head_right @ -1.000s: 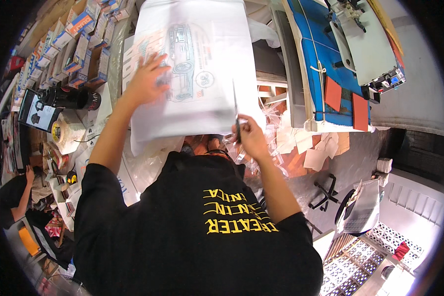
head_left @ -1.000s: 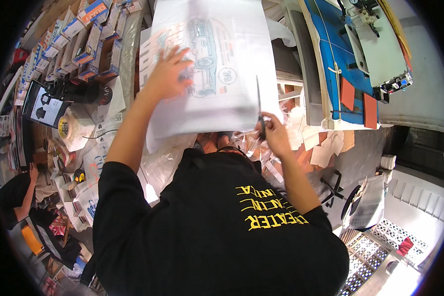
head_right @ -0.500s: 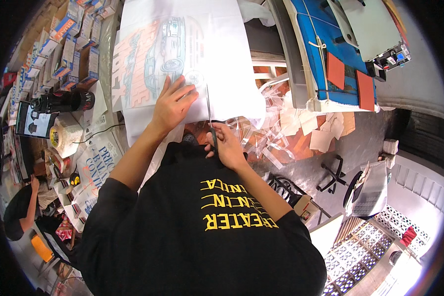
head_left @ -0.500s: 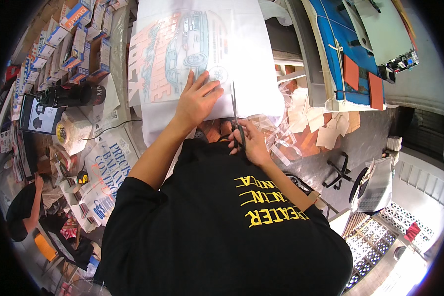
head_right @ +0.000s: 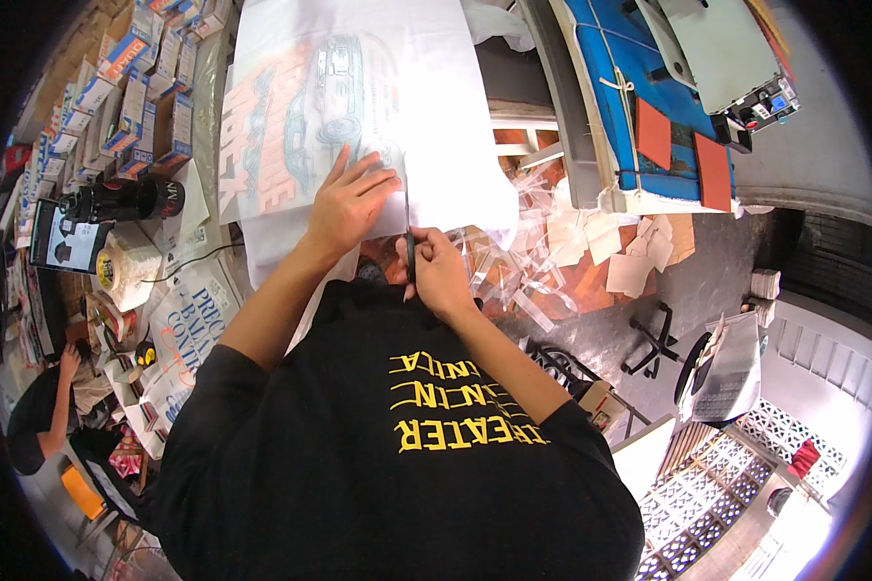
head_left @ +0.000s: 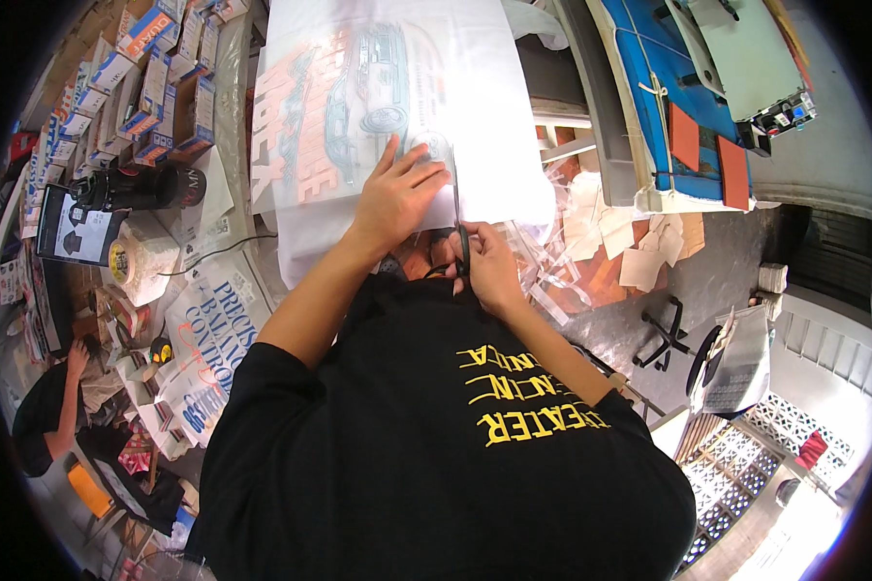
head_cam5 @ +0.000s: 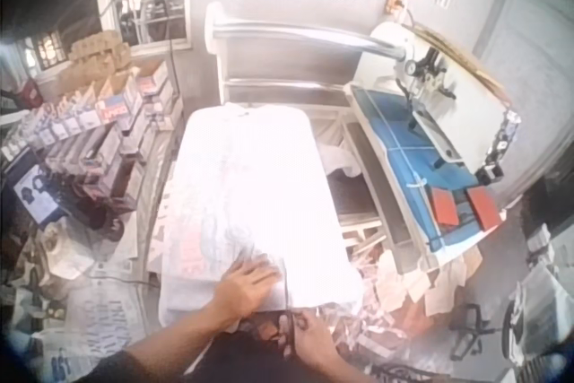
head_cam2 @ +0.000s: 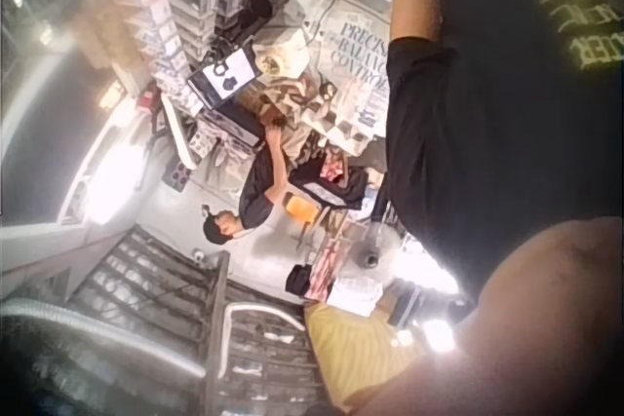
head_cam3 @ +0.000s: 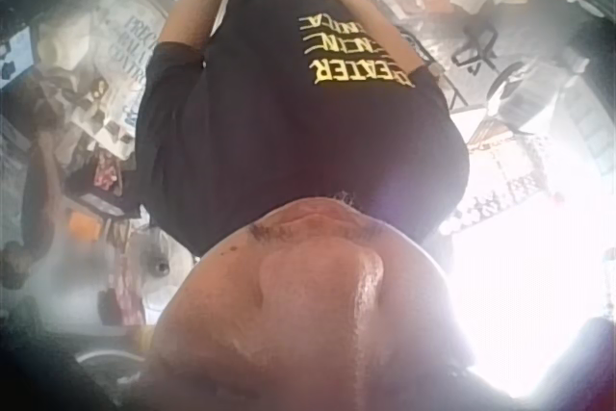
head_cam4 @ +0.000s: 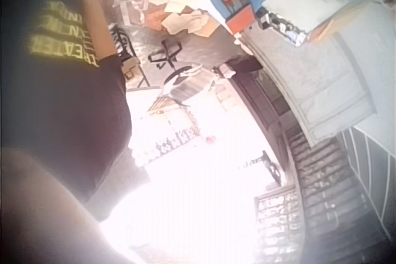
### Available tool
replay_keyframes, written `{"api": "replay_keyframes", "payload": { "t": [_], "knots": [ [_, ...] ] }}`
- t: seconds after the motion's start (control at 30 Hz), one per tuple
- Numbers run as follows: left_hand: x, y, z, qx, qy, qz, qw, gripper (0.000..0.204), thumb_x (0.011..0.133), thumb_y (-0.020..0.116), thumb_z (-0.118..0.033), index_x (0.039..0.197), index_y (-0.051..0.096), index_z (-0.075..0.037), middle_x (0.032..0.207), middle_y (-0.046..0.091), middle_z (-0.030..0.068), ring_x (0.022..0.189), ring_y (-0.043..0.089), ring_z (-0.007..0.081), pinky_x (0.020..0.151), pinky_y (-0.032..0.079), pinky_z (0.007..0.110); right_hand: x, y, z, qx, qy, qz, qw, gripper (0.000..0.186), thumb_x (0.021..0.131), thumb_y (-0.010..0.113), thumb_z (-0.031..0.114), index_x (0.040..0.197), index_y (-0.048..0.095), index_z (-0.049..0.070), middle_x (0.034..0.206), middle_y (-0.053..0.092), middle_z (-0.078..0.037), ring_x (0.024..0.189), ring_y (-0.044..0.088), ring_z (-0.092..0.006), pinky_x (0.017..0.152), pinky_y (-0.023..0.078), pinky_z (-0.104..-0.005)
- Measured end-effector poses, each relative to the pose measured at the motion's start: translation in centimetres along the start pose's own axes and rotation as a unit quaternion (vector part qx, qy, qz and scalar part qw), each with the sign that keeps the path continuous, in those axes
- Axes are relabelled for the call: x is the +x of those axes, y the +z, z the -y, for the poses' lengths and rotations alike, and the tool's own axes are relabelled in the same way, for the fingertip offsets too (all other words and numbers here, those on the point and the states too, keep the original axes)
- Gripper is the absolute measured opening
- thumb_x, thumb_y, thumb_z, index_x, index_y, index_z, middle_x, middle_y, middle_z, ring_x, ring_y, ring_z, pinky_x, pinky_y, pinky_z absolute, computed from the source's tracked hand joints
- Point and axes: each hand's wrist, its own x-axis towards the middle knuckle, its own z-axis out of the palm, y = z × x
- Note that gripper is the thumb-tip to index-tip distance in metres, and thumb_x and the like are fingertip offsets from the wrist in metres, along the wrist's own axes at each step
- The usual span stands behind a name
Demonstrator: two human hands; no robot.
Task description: The person positions a white t-shirt on a heat press, aligns a graphic transfer, trims it with scissors, and peels the carrier sheet from another printed black shirt.
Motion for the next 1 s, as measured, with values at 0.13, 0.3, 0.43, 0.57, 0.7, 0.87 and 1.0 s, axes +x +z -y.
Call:
{"api": "replay_keyframes", "payload": {
  "t": [0.13,0.3,0.43,0.57,0.7,0.87,1.0],
  "knots": [
    [-0.1,-0.7,-0.8,-0.036,0.004,-0.007,0.999,0.023,0.079,0.067,-0.008,0.102,0.071,-0.008,0.110,0.070,0.0037,0.111,0.065,0.0282,0.107,0.044,0.053,2.0,0.5,1.7,0.048,-0.007,-0.018,0.999,0.039,0.097,0.066,0.023,0.122,0.053,-0.004,0.076,0.063,-0.008,0.060,0.061,-0.0120,0.042,0.047,-0.0252],
    [0.3,-1.9,-1.7,-0.056,-0.011,-0.025,0.998,0.023,0.078,0.067,-0.006,0.101,0.072,-0.007,0.108,0.071,0.0055,0.106,0.068,0.0292,0.098,0.052,0.050,2.0,0.6,1.9,0.001,-0.008,-0.023,1.000,0.040,0.098,0.065,0.026,0.119,0.054,-0.005,0.077,0.064,-0.008,0.057,0.060,-0.0122,0.042,0.045,-0.0251],
    [0.3,-2.6,-2.4,-0.068,-0.012,-0.050,0.996,0.022,0.078,0.068,-0.002,0.099,0.073,-0.006,0.106,0.072,0.0085,0.103,0.070,0.0305,0.095,0.054,0.049,2.9,0.9,3.0,0.007,-0.016,-0.024,1.000,0.036,0.098,0.063,0.021,0.119,0.054,-0.006,0.076,0.064,-0.009,0.056,0.060,-0.0128,0.042,0.044,-0.0259],
    [0.4,-3.5,-3.1,-0.075,-0.010,-0.064,0.995,0.021,0.079,0.068,-0.001,0.099,0.074,-0.005,0.105,0.073,0.0093,0.103,0.070,0.0311,0.095,0.054,0.048,4.8,0.7,3.5,0.018,-0.041,-0.043,0.998,0.030,0.096,0.058,0.012,0.119,0.054,-0.007,0.073,0.064,-0.009,0.053,0.058,-0.0131,0.041,0.044,-0.0267],
    [0.2,-4.3,-3.6,-0.080,-0.015,-0.059,0.995,0.023,0.078,0.068,-0.001,0.100,0.074,-0.005,0.106,0.073,0.0092,0.103,0.070,0.0308,0.095,0.054,0.048,4.8,1.0,4.1,-0.017,-0.035,-0.058,0.998,0.029,0.095,0.054,0.009,0.118,0.055,-0.007,0.071,0.063,-0.010,0.051,0.058,-0.0137,0.040,0.042,-0.0276],
    [-0.6,-6.0,-4.9,-0.082,-0.014,-0.057,0.995,0.023,0.077,0.069,-0.001,0.099,0.073,-0.005,0.106,0.072,0.0088,0.104,0.070,0.0297,0.097,0.054,0.049,6.8,1.0,5.9,-0.065,-0.049,-0.064,0.995,0.028,0.094,0.051,0.008,0.117,0.056,-0.007,0.069,0.062,-0.011,0.052,0.057,-0.0146,0.038,0.040,-0.0282],
    [-1.5,-7.5,-6.1,-0.086,-0.006,-0.065,0.994,0.027,0.073,0.070,-0.003,0.100,0.071,-0.006,0.108,0.071,0.0082,0.107,0.068,0.0306,0.098,0.053,0.048,9.2,1.1,8.1,-0.042,-0.057,-0.070,0.995,0.029,0.093,0.050,0.006,0.118,0.055,-0.008,0.070,0.062,-0.010,0.053,0.057,-0.0150,0.038,0.039,-0.0277]
  ]
}}
